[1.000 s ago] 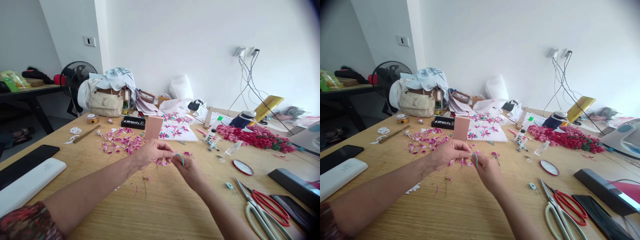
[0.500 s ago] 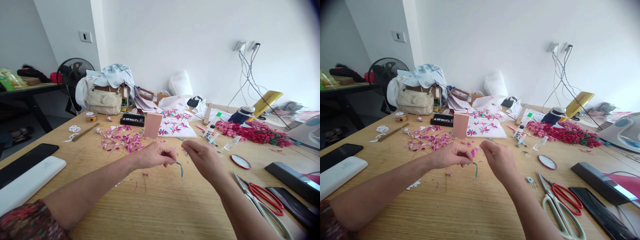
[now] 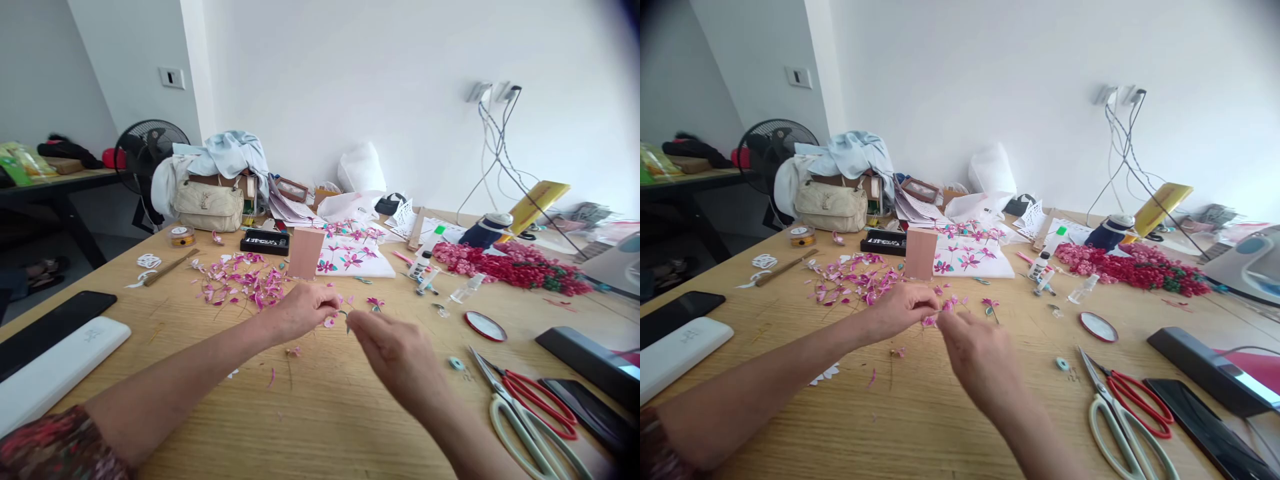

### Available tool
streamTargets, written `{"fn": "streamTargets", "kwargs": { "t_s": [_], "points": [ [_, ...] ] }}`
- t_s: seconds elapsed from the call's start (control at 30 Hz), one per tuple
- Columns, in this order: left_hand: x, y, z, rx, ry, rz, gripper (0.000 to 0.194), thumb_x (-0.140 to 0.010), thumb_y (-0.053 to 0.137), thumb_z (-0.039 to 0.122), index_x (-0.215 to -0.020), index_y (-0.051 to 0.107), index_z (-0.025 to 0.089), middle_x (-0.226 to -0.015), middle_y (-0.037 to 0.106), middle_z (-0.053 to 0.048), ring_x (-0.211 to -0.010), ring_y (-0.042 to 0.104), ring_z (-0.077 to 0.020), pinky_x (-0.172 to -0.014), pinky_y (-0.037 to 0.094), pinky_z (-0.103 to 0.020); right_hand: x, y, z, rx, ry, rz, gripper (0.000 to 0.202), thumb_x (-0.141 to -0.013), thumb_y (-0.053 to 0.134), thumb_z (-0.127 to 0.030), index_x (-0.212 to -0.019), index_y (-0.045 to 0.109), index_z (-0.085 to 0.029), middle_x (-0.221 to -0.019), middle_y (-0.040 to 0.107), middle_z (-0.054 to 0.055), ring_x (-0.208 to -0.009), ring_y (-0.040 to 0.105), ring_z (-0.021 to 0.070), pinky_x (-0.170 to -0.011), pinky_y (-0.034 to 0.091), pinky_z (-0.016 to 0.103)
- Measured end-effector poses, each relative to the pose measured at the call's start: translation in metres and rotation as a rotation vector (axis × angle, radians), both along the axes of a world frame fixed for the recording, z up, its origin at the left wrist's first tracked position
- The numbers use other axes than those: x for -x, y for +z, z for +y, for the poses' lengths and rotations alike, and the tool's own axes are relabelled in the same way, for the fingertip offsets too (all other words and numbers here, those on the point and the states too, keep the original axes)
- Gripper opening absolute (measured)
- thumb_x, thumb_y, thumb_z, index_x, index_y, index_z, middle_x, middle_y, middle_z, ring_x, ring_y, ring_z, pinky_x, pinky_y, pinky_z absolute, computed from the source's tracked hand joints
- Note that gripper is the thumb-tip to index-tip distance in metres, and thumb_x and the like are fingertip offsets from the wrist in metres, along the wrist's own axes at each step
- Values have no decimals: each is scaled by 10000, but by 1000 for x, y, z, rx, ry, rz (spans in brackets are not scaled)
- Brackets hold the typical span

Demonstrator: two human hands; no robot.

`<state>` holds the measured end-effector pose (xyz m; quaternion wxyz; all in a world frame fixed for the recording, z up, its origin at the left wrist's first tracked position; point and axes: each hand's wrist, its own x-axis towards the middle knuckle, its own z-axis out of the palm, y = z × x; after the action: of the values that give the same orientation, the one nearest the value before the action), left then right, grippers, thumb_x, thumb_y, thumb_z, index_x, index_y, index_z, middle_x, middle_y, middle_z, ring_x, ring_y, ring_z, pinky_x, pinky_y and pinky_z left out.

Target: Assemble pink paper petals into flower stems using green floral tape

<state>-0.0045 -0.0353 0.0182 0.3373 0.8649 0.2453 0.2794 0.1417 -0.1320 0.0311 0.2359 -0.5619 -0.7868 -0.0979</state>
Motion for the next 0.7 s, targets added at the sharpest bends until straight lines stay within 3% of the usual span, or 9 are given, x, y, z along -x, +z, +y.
{"fn": "streamTargets", "kwargs": {
  "t_s": [0.13,0.27,0.4,0.5,0.6,0.7],
  "points": [
    [2,4,-4,296,-162,-60,81,-732,544,166,-691,605,132,-605,524,16,-571,474,-77,-549,368,-194,-20,12,30,21,-78,150,265,-827,405,-273,-609,524,-182,-500,455,-34,-473,379,82,-469,243,194],
    [4,10,-1,574,-71,-255,110,-711,583,239,-719,575,130,-580,530,18,-520,478,-69,-508,373,-188,-22,-12,48,158,-44,233,299,-834,389,-275,-568,483,-174,-480,408,-42,-478,367,81,-467,248,190],
    [5,11,7,518,111,-302,87,-685,585,210,-699,575,124,-556,517,27,-514,478,-71,-501,367,-184,-5,-30,34,197,36,87,294,-854,349,-223,-597,485,-177,-509,432,-31,-481,388,85,-472,242,200],
    [4,4,13,356,198,-195,65,-682,562,179,-678,597,125,-568,531,23,-520,465,-73,-498,348,-185,3,-17,18,133,99,-34,278,-852,330,-181,-641,511,-180,-540,470,-16,-474,394,86,-471,235,209],
    [3,-1,12,260,118,-103,86,-695,546,176,-669,616,133,-598,556,17,-547,468,-76,-514,344,-187,-4,8,21,81,82,-19,254,-834,353,-188,-657,535,-181,-557,491,-8,-481,399,87,-471,236,207],
    [3,2,7,378,-32,-110,89,-700,561,196,-678,615,128,-624,564,12,-556,476,-73,-508,346,-179,-18,19,42,105,30,146,246,-817,400,-238,-613,524,-177,-531,469,-23,-499,394,88,-479,255,197]
  ]
}}
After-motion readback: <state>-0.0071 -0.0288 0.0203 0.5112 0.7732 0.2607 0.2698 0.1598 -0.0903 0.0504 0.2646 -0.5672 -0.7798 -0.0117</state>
